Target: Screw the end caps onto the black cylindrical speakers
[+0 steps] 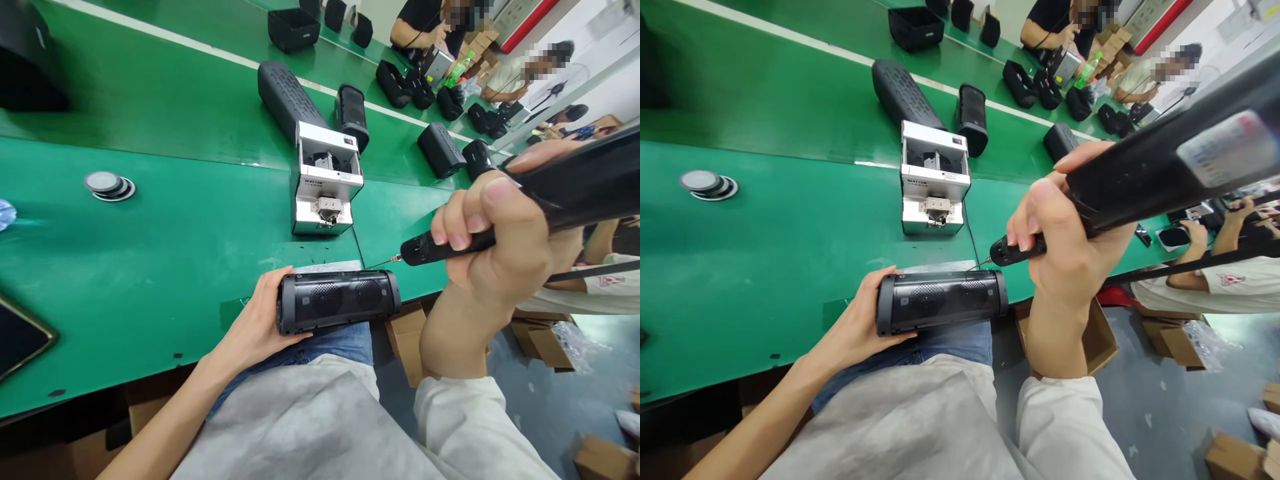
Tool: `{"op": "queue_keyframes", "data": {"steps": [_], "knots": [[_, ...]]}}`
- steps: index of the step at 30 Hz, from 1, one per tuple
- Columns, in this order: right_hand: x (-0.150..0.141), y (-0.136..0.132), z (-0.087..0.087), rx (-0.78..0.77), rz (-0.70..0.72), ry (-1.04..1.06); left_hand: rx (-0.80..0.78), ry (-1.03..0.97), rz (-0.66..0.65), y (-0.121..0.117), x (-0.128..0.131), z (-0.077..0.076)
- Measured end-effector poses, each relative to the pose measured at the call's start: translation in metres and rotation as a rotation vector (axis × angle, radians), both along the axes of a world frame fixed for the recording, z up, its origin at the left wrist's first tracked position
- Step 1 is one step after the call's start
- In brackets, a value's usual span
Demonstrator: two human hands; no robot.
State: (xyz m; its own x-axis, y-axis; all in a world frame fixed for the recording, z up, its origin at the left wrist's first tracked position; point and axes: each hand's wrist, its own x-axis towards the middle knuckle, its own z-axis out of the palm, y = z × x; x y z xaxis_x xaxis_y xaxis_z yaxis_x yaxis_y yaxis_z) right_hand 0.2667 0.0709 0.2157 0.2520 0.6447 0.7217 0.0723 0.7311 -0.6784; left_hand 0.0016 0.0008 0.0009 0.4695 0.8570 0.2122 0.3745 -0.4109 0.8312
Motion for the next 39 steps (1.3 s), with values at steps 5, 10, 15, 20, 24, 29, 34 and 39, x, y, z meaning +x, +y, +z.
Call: {"op": "queue_keyframes", "data": {"steps": [5, 10, 15, 20, 24, 29, 34, 39], "knots": [[0.006, 0.002, 0.012, -0.061, -0.018, -0.066, -0.002, -0.001, -0.006, 0.001, -0.001, 0.002], [0.006, 0.004, 0.019, -0.111, 0.025, 0.048, 0.002, -0.006, -0.006, 0.001, -0.001, 0.002], [0.003, 0.007, 0.014, -0.122, 0.031, -0.018, -0.002, 0.003, -0.001, 0.0, 0.0, 0.002], [-0.002, 0.0, -0.016, -0.127, 0.123, -0.06, 0.0, 0.01, -0.003, 0.001, 0.0, 0.004], [-0.004, -0.011, -0.04, -0.053, 0.21, -0.018, -0.036, 0.011, -0.011, 0.001, 0.0, 0.007], [-0.001, -0.012, -0.045, -0.041, 0.252, -0.028, -0.075, 0.004, -0.003, 0.001, 0.0, 0.01], [0.0, -0.007, -0.047, -0.028, 0.302, -0.055, -0.069, 0.004, -0.013, 0.001, 0.0, 0.007], [-0.003, -0.011, -0.049, -0.052, 0.284, -0.034, -0.055, -0.01, 0.01, 0.001, 0.0, 0.004]]}}
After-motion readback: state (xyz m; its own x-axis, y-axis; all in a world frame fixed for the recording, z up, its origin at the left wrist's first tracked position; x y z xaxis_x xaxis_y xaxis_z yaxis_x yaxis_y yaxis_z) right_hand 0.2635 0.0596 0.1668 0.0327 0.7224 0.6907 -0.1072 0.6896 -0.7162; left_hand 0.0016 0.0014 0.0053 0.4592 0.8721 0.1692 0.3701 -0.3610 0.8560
